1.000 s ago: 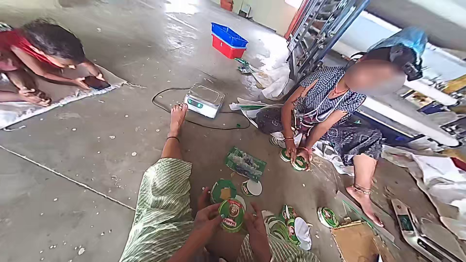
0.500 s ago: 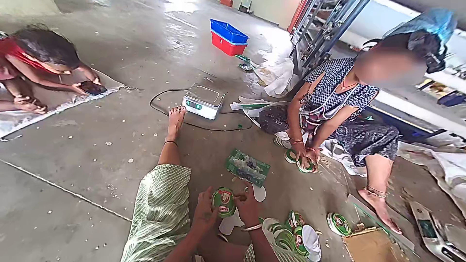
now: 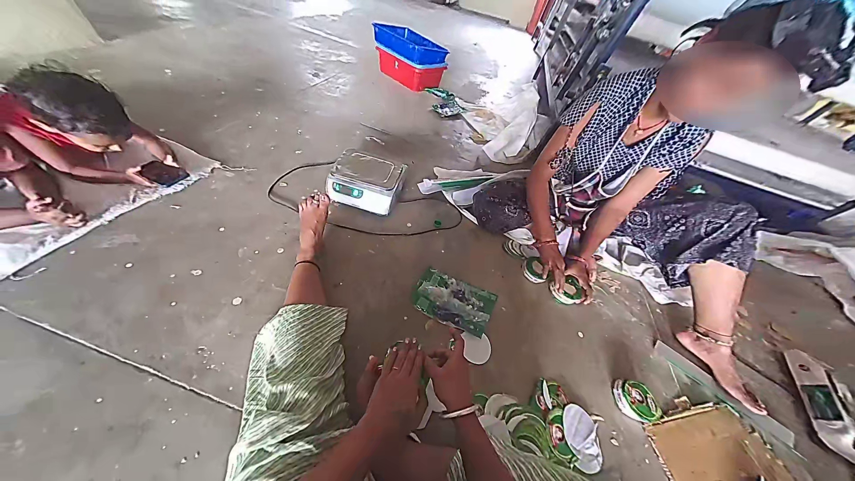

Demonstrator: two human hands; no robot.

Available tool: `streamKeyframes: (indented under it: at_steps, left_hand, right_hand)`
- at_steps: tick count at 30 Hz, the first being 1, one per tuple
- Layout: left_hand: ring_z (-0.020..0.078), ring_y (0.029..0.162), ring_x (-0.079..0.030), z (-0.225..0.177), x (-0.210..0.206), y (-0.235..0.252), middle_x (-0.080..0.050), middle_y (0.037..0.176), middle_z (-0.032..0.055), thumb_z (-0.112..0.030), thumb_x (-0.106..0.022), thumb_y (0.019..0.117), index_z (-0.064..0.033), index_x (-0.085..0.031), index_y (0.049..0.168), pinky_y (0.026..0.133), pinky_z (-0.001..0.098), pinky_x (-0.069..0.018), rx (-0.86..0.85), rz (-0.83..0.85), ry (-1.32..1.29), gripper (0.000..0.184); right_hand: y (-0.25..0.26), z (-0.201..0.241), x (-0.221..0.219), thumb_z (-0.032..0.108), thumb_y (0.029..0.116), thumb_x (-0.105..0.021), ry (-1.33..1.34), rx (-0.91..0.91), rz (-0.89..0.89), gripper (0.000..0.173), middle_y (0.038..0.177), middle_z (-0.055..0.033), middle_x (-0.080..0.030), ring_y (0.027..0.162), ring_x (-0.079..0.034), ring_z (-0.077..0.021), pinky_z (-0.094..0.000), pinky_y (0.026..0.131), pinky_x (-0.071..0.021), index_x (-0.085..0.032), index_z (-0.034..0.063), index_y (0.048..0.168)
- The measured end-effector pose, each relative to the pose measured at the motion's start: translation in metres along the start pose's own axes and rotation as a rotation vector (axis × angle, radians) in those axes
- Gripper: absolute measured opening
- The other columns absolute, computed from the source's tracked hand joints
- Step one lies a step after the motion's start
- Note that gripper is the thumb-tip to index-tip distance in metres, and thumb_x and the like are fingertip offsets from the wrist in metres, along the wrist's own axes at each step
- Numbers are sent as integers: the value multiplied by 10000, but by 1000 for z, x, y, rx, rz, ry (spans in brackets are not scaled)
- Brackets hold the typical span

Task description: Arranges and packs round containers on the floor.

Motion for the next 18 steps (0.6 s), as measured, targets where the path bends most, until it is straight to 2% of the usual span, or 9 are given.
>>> streamKeyframes:
  at_steps: [2, 4, 6, 8, 10, 13, 15, 16, 18]
  left_hand:
    - [377, 1537, -289, 3, -6, 0, -321, 1647, 204, -349, -609, 920, 43, -381, 1548, 1225, 597, -185, -16, -60, 46, 774]
    - [428, 1525, -289, 7, -11, -1, -333, 1637, 221, -554, -616, 907, 14, -389, 1555, 1203, 660, -185, -17, -87, 60, 890]
    - [475, 1511, -286, 8, -12, 2, -333, 1627, 251, -683, -682, 813, -55, -429, 1553, 1183, 695, -196, -4, -82, 61, 1003]
    - [509, 1498, -285, 6, -15, 5, -330, 1612, 292, -674, -766, 736, -184, -510, 1523, 1180, 699, -204, -10, -90, 63, 962]
    - [527, 1516, -213, 4, -21, 6, -250, 1637, 311, -668, -778, 728, -291, -521, 1514, 1195, 695, -151, -10, -11, 67, 909]
    - [509, 1552, -28, 2, -21, 7, -88, 1686, 280, -674, -738, 784, -378, -406, 1568, 1201, 709, -24, 2, 272, 59, 901]
    - [475, 1561, 65, 3, -12, 8, -33, 1711, 216, -627, -635, 913, -371, -364, 1589, 1167, 747, 58, -3, 396, -47, 772]
    - [441, 1574, 32, 5, -2, 14, -100, 1714, 184, -535, -565, 990, -327, -394, 1585, 1168, 742, 91, 3, 327, -116, 653]
    - [400, 1579, -103, 11, 11, 25, -258, 1682, 162, -315, -436, 1054, -214, -443, 1568, 1200, 709, 53, 43, 96, -179, 524]
  right_hand:
    - [1, -3, 4, 16, 901, -716, 40, 2, -32, 860, 1049, -191, -719, 833, -709, -243, -413, 798, -574, -188, -45, 1577]
    - [2, -10, 14, 11, 910, -705, 106, 1, -106, 837, 1043, -192, -714, 810, -700, -222, -392, 770, -573, -193, -63, 1568]
    - [5, -19, 23, 8, 909, -702, 190, 0, -175, 835, 1028, -183, -718, 772, -687, -186, -361, 728, -564, -190, -68, 1566]
    - [7, -25, 26, 17, 919, -701, 240, -18, -189, 833, 1032, -185, -714, 778, -684, -178, -355, 740, -562, -185, -62, 1569]
    - [6, -29, 24, 24, 932, -693, 251, -34, -186, 825, 1039, -197, -709, 799, -690, -196, -368, 761, -569, -185, -56, 1576]
    - [3, -32, 23, 40, 948, -677, 263, -27, -185, 801, 1059, -222, -697, 840, -687, -222, -390, 797, -562, -192, -49, 1580]
    - [1, -36, 31, 45, 954, -671, 280, -5, -218, 774, 1081, -253, -699, 875, -699, -248, -409, 819, -562, -215, -66, 1570]
    - [2, -37, 36, 50, 958, -667, 287, 6, -244, 757, 1074, -253, -700, 866, -693, -240, -401, 812, -558, -229, -76, 1562]
    - [0, -43, 44, 52, 965, -664, 309, 5, -285, 734, 1061, -250, -700, 847, -675, -213, -376, 798, -541, -244, -93, 1549]
Point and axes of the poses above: each hand's wrist, its own y-axis towards the middle knuckle, its own x-axis out of the back of the hand, z = x × y, the point moved 10 cm from there along y, towards the middle knuckle
